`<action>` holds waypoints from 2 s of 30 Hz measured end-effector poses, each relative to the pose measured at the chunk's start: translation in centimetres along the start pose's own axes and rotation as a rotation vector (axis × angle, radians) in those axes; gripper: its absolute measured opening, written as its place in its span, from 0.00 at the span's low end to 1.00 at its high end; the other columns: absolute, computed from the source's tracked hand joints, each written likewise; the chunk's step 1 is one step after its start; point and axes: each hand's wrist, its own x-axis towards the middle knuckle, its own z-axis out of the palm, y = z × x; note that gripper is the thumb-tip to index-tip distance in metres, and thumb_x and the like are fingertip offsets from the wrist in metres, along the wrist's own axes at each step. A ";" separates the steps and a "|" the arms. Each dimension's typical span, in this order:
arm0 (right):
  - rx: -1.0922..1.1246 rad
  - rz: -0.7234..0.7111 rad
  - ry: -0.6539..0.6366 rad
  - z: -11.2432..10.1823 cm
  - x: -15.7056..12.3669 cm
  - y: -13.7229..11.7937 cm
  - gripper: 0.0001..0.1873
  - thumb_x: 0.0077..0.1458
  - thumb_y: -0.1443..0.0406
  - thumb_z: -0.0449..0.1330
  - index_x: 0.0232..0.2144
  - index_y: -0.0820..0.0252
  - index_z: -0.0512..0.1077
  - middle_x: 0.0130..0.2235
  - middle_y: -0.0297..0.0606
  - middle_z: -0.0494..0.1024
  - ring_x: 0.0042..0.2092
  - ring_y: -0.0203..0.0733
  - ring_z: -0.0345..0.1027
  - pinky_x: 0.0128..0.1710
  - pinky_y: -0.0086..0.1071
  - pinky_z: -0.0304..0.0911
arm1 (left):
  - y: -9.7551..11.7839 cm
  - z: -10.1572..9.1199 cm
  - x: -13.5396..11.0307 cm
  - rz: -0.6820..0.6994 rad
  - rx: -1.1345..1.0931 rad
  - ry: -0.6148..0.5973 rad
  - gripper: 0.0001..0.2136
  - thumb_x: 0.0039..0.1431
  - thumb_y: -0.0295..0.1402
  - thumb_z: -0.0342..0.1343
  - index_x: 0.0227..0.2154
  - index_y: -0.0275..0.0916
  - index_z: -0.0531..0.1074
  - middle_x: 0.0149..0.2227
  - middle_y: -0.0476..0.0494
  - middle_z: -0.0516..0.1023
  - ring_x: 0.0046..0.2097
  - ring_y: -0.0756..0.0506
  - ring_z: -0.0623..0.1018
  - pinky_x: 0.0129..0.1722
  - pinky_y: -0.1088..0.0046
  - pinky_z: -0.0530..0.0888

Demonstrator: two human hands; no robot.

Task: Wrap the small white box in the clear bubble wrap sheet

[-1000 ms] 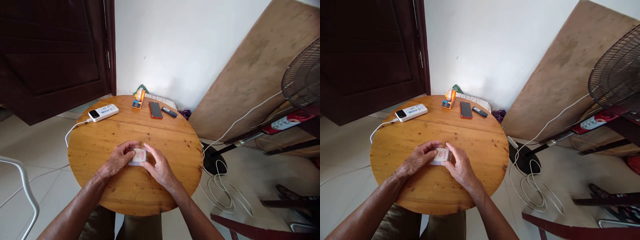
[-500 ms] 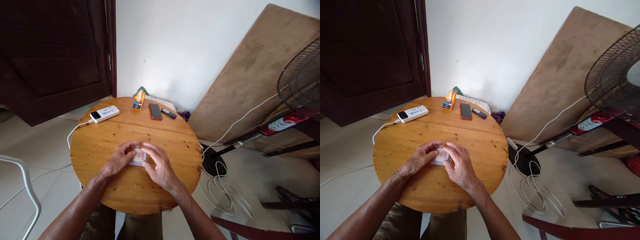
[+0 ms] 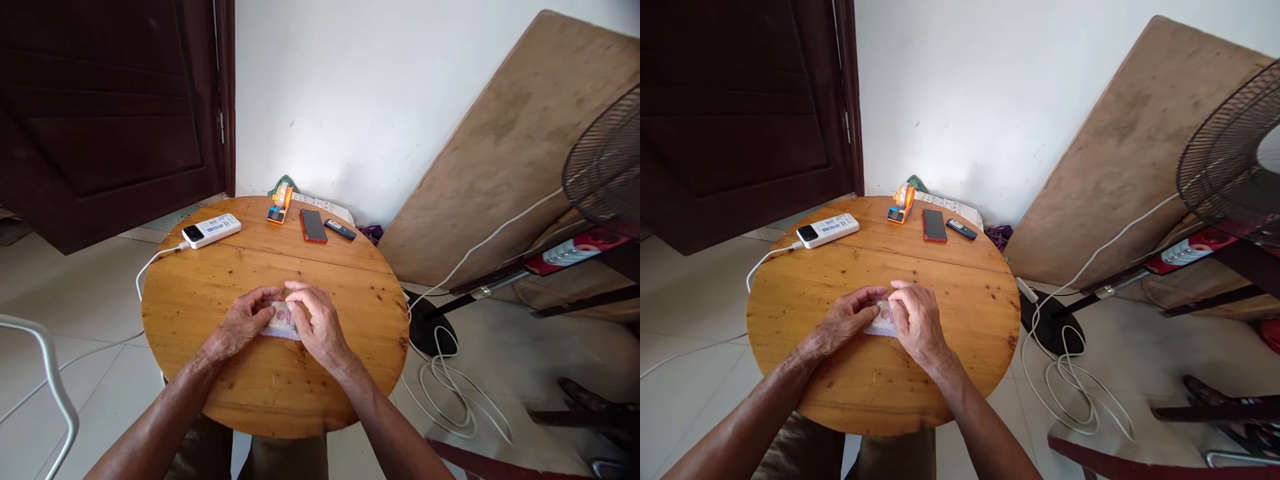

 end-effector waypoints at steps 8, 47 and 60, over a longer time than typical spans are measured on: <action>0.080 0.229 -0.094 0.0 3.7 1.9 0.08 0.61 0.66 0.51 0.33 0.55 0.69 0.37 0.38 0.80 0.37 0.42 0.73 0.40 0.34 0.63 | -0.1 0.1 0.1 -0.062 -0.001 0.027 0.26 0.47 0.37 0.60 0.51 0.35 0.70 0.43 0.42 0.80 0.38 0.45 0.77 0.37 0.70 0.74; -0.255 -0.061 -0.098 0.2 -4.4 -1.1 0.21 0.58 0.62 0.58 0.54 0.57 0.68 0.63 0.46 0.64 0.61 0.54 0.59 0.58 0.49 0.59 | -0.4 -0.3 0.0 -0.016 0.028 0.038 0.22 0.49 0.39 0.59 0.47 0.36 0.72 0.41 0.44 0.79 0.41 0.45 0.76 0.40 0.70 0.73; -0.141 0.050 -0.163 -1.5 -3.9 0.2 0.39 0.53 0.64 0.62 0.65 0.53 0.54 0.67 0.45 0.58 0.66 0.53 0.54 0.62 0.51 0.55 | 0.3 -0.2 -0.4 -0.031 -0.002 0.025 0.22 0.48 0.39 0.60 0.46 0.36 0.72 0.43 0.43 0.78 0.37 0.46 0.76 0.36 0.71 0.72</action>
